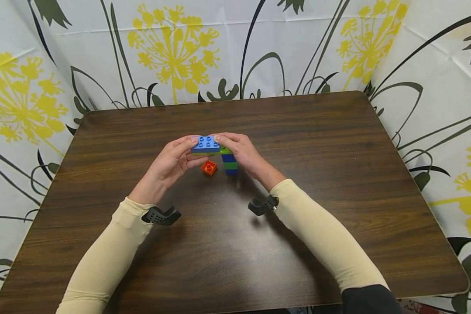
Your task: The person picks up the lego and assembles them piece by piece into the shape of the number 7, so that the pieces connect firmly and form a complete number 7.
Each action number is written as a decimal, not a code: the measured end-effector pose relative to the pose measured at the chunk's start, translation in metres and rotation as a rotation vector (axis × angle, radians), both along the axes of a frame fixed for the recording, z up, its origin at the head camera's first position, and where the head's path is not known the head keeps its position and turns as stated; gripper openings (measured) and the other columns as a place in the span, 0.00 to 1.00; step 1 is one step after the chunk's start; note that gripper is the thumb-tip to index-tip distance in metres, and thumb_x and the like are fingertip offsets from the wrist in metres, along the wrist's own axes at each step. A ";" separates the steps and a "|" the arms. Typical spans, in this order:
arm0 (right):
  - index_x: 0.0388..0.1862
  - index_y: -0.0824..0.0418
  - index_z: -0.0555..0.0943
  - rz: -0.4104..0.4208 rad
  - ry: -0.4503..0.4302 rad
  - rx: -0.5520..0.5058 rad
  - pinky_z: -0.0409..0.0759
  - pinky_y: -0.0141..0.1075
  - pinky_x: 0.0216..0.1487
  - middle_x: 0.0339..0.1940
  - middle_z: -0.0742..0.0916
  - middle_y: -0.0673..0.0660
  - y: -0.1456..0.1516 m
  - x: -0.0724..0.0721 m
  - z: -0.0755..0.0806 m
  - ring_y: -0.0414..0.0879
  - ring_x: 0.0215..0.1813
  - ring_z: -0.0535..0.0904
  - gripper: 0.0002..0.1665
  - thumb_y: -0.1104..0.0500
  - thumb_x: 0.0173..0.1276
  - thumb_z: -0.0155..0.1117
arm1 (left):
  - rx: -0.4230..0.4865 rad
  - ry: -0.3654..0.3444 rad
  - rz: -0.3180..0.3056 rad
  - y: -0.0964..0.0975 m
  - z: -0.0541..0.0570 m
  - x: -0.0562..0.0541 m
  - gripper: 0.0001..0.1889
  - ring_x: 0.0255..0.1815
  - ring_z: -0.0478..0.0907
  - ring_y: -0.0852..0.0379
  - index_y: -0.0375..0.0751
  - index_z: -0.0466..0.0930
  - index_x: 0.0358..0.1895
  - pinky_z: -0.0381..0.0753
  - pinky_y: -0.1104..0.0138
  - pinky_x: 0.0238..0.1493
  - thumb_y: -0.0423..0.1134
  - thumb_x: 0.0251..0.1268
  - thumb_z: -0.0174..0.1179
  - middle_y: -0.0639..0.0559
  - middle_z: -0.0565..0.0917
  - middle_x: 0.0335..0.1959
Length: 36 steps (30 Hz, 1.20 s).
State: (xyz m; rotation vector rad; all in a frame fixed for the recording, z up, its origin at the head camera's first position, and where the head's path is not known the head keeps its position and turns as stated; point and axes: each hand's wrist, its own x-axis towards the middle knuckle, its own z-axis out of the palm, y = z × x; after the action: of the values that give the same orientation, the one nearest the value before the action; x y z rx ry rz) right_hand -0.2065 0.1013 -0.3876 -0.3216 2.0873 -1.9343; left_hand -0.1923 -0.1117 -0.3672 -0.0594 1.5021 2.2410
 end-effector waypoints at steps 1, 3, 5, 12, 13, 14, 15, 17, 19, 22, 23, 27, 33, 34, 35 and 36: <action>0.59 0.58 0.82 -0.004 0.001 -0.002 0.66 0.48 0.59 0.55 0.84 0.55 0.000 0.000 0.000 0.51 0.57 0.72 0.24 0.45 0.75 0.53 | 0.003 0.001 0.002 0.000 0.000 0.000 0.16 0.46 0.85 0.47 0.33 0.73 0.57 0.79 0.55 0.50 0.37 0.72 0.57 0.40 0.79 0.50; 0.58 0.58 0.82 -0.007 0.004 -0.003 0.66 0.47 0.58 0.55 0.84 0.55 0.000 0.000 0.000 0.51 0.57 0.72 0.24 0.46 0.76 0.53 | 0.009 0.003 0.006 0.000 0.000 0.000 0.16 0.46 0.85 0.47 0.33 0.73 0.57 0.80 0.57 0.48 0.37 0.72 0.58 0.40 0.79 0.50; 0.59 0.59 0.82 -0.006 0.009 -0.004 0.66 0.48 0.58 0.55 0.84 0.55 0.000 0.000 -0.001 0.52 0.57 0.72 0.24 0.46 0.76 0.52 | 0.011 0.003 0.009 0.000 -0.001 0.000 0.16 0.46 0.85 0.46 0.33 0.73 0.57 0.82 0.58 0.47 0.36 0.72 0.58 0.40 0.79 0.50; 0.59 0.59 0.82 0.003 0.018 -0.004 0.66 0.48 0.58 0.55 0.84 0.56 0.000 0.000 0.000 0.52 0.57 0.72 0.23 0.47 0.76 0.52 | 0.012 0.014 0.016 0.000 0.000 0.001 0.15 0.43 0.86 0.47 0.33 0.74 0.56 0.81 0.57 0.46 0.36 0.71 0.58 0.40 0.80 0.49; 0.59 0.59 0.81 0.006 0.018 -0.003 0.66 0.48 0.59 0.55 0.84 0.56 -0.001 0.000 0.000 0.52 0.57 0.72 0.23 0.47 0.76 0.52 | 0.011 0.016 0.016 0.000 0.000 0.001 0.15 0.43 0.86 0.47 0.33 0.74 0.56 0.82 0.57 0.46 0.36 0.71 0.58 0.40 0.80 0.49; 0.59 0.59 0.81 0.006 0.017 -0.004 0.66 0.48 0.59 0.55 0.84 0.56 -0.001 0.000 0.000 0.52 0.57 0.72 0.23 0.47 0.76 0.52 | 0.010 0.017 0.016 0.000 0.000 0.001 0.15 0.43 0.86 0.48 0.33 0.74 0.56 0.82 0.57 0.46 0.36 0.71 0.58 0.40 0.80 0.48; 0.59 0.59 0.81 0.006 0.017 -0.004 0.66 0.48 0.59 0.55 0.84 0.56 -0.001 0.000 0.000 0.52 0.57 0.72 0.23 0.47 0.76 0.52 | 0.007 0.019 0.016 0.001 0.000 0.001 0.14 0.42 0.86 0.48 0.33 0.74 0.56 0.82 0.57 0.45 0.35 0.72 0.58 0.40 0.80 0.48; 0.59 0.59 0.81 0.006 0.012 -0.005 0.66 0.48 0.59 0.54 0.84 0.57 0.000 0.000 0.000 0.52 0.56 0.72 0.23 0.47 0.76 0.52 | 0.006 0.024 0.011 0.001 0.000 0.001 0.14 0.42 0.86 0.48 0.33 0.74 0.56 0.82 0.57 0.45 0.35 0.72 0.58 0.40 0.80 0.48; 0.59 0.60 0.81 0.005 0.008 -0.007 0.66 0.48 0.59 0.54 0.84 0.57 0.000 0.000 -0.001 0.52 0.56 0.72 0.24 0.47 0.76 0.52 | 0.003 0.026 0.010 0.001 0.000 0.001 0.14 0.42 0.86 0.48 0.33 0.74 0.55 0.81 0.57 0.45 0.35 0.72 0.57 0.41 0.80 0.48; 0.59 0.59 0.81 0.002 -0.003 0.001 0.66 0.48 0.59 0.54 0.84 0.56 0.000 0.000 -0.002 0.52 0.56 0.72 0.24 0.46 0.76 0.52 | 0.005 0.028 0.006 0.001 0.000 0.002 0.13 0.42 0.86 0.48 0.33 0.74 0.55 0.81 0.57 0.45 0.35 0.72 0.57 0.41 0.80 0.47; 0.59 0.59 0.81 0.004 -0.005 0.004 0.66 0.48 0.60 0.54 0.84 0.56 0.000 0.000 -0.002 0.52 0.57 0.72 0.24 0.45 0.76 0.52 | 0.004 0.028 0.007 0.001 0.000 0.002 0.13 0.42 0.86 0.48 0.33 0.74 0.55 0.81 0.57 0.45 0.35 0.72 0.57 0.41 0.80 0.47; 0.61 0.58 0.80 0.019 -0.011 0.014 0.65 0.49 0.61 0.55 0.83 0.56 0.001 0.000 -0.003 0.52 0.58 0.72 0.25 0.45 0.76 0.51 | 0.007 0.034 -0.002 0.001 0.000 0.001 0.13 0.43 0.86 0.48 0.34 0.74 0.54 0.82 0.58 0.45 0.36 0.72 0.58 0.41 0.80 0.48; 0.67 0.54 0.75 0.056 0.027 0.072 0.64 0.53 0.65 0.63 0.79 0.54 0.006 0.000 -0.003 0.52 0.62 0.70 0.28 0.41 0.77 0.47 | -0.009 0.040 -0.010 0.001 0.000 0.001 0.12 0.44 0.85 0.47 0.35 0.74 0.54 0.82 0.58 0.46 0.36 0.72 0.57 0.40 0.78 0.51; 0.69 0.53 0.74 0.054 0.038 0.092 0.63 0.54 0.66 0.65 0.77 0.54 0.007 0.001 -0.003 0.52 0.63 0.69 0.29 0.41 0.77 0.46 | -0.013 0.040 -0.010 0.001 0.000 0.001 0.12 0.45 0.85 0.47 0.36 0.74 0.54 0.82 0.58 0.46 0.36 0.72 0.57 0.40 0.77 0.51; 0.71 0.52 0.72 0.047 0.050 0.108 0.63 0.54 0.67 0.68 0.75 0.54 0.008 0.002 -0.003 0.52 0.64 0.68 0.30 0.41 0.78 0.46 | -0.015 0.039 -0.010 0.000 -0.001 0.001 0.13 0.45 0.85 0.47 0.36 0.74 0.54 0.82 0.58 0.46 0.36 0.72 0.58 0.40 0.77 0.52; 0.72 0.52 0.70 0.032 0.065 0.115 0.63 0.54 0.67 0.69 0.74 0.55 0.009 0.003 -0.002 0.52 0.65 0.68 0.30 0.41 0.78 0.45 | -0.018 0.038 -0.011 0.000 -0.001 0.001 0.13 0.45 0.85 0.47 0.36 0.74 0.54 0.82 0.58 0.47 0.36 0.72 0.57 0.40 0.77 0.52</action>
State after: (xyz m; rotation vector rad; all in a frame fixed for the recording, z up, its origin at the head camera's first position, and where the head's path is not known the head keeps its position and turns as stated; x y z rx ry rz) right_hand -0.2031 0.1098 -0.3899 -0.3959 2.2098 -1.7993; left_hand -0.1913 -0.1112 -0.3678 -0.0141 1.5394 2.2317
